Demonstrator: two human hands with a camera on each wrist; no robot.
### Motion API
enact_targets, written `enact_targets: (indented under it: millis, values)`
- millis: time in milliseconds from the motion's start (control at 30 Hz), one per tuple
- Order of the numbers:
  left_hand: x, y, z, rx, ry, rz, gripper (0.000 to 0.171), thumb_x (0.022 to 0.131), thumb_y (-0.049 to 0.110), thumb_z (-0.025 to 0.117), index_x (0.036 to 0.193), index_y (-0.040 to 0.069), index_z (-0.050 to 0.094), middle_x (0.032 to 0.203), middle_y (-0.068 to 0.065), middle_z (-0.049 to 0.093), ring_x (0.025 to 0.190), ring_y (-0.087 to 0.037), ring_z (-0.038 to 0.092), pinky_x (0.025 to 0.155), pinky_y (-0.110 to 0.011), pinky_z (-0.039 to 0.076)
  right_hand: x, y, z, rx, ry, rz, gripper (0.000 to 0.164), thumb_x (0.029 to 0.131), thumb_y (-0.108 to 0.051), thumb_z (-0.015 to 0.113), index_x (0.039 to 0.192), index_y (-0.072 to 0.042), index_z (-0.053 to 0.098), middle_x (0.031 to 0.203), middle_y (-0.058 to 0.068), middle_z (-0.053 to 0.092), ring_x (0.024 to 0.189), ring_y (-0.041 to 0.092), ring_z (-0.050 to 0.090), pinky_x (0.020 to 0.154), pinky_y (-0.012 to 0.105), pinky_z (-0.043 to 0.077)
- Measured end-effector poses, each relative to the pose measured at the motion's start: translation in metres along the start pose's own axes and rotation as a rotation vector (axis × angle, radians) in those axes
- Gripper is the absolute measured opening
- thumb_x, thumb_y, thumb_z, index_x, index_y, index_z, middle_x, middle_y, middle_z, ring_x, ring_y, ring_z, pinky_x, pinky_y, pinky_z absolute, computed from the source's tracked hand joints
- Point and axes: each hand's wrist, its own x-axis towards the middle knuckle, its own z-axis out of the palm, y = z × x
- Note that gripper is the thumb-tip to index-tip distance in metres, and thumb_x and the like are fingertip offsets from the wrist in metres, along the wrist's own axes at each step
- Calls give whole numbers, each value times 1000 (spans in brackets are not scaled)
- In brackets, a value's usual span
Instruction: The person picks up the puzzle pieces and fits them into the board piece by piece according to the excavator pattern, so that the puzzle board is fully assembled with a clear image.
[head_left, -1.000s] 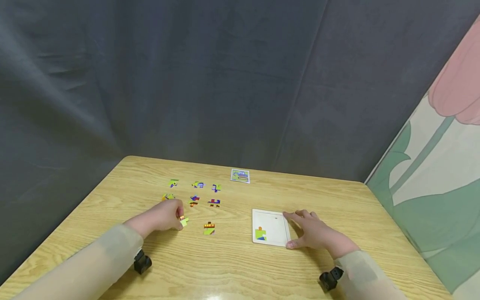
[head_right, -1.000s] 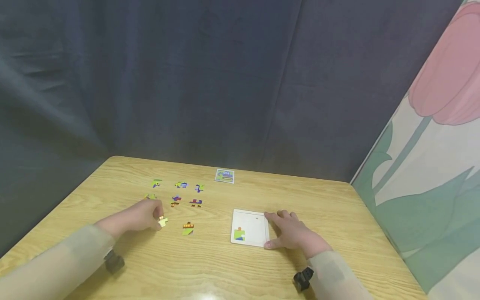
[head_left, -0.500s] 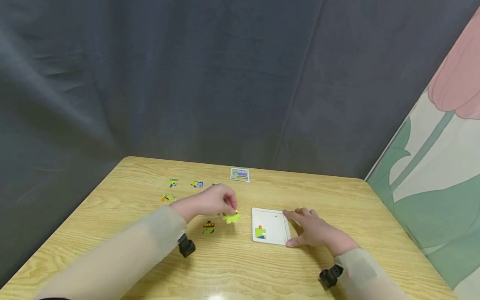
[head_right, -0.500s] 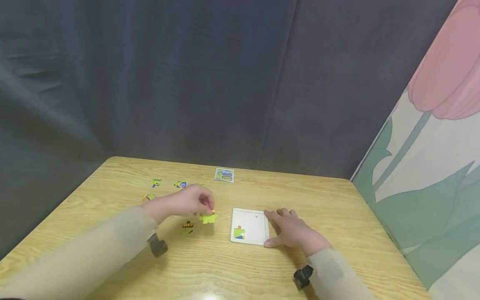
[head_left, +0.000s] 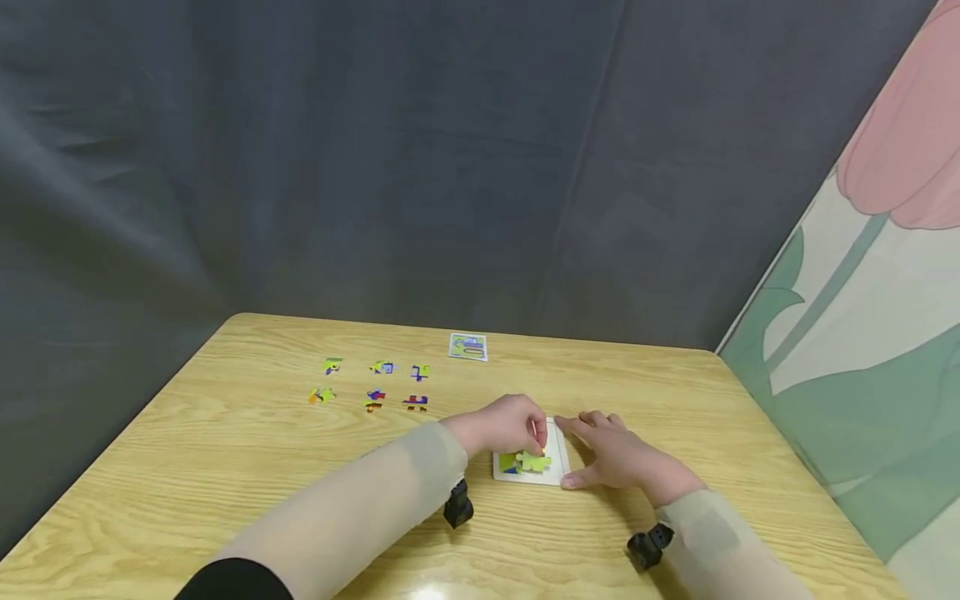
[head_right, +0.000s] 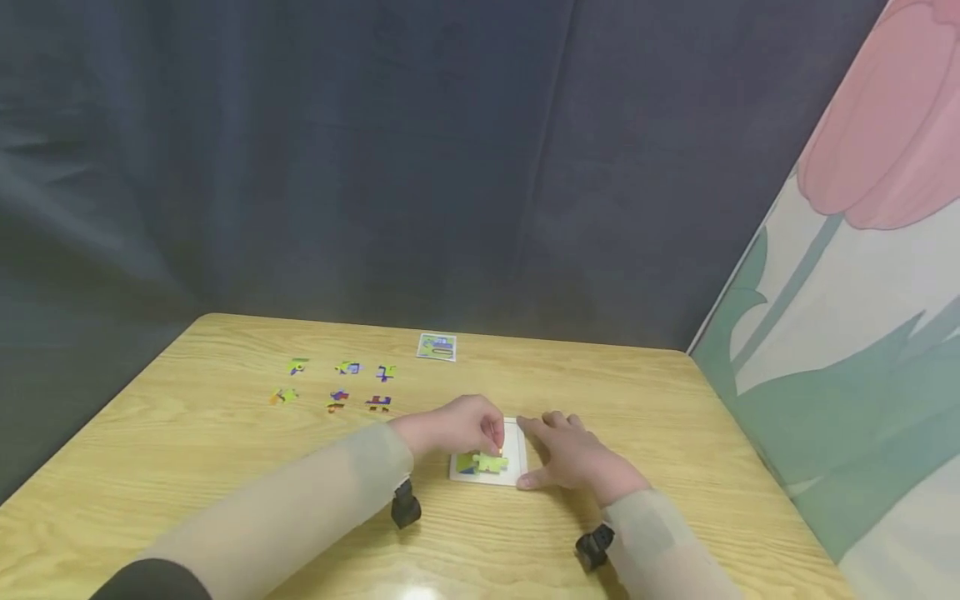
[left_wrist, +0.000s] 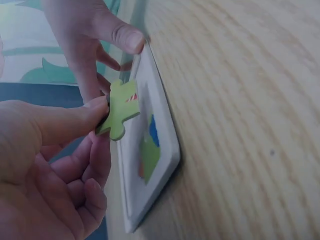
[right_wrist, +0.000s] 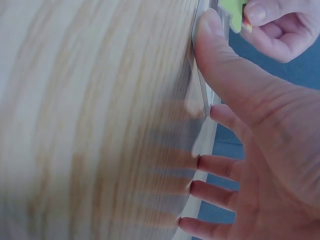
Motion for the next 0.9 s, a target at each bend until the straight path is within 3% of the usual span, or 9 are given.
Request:
enact_targets:
  millis: [167,533,733,900]
  values:
    - [4,-8,3,-47,6,-37,17,84,5,78,75,12,66,67,1,59,55,-10,48,52,-23,40,0,-2,1,-5,-1,-4,97,73,-62,75,151,-16,41,147,27,36,128,49,35,95,66,37]
    - [0,-15,11,13,-7,-28,16,84,7,78,76,14,66,70,3,59,63,-10,51,61,-24,41,0,-1,3,-21,2,15,98,71,-63,75,152,-18,41,147,26,36,128,49,35,96,66,36]
    - [-3,-15,12,107,-9,-13,16,83,8,79,81,16,66,74,4,57,68,-9,49,64,-25,41,-1,-5,0,-8,4,14,97,71,-61,76,151,-18,41,148,27,36,128,50,35,96,67,35]
    - [-6,-13,10,246,17,-23,23,82,20,82,84,16,59,76,5,54,69,-10,49,64,-25,40,-3,-6,-1,4,-4,14,98,71,-61,76,151,-18,41,148,27,35,128,50,35,95,67,36]
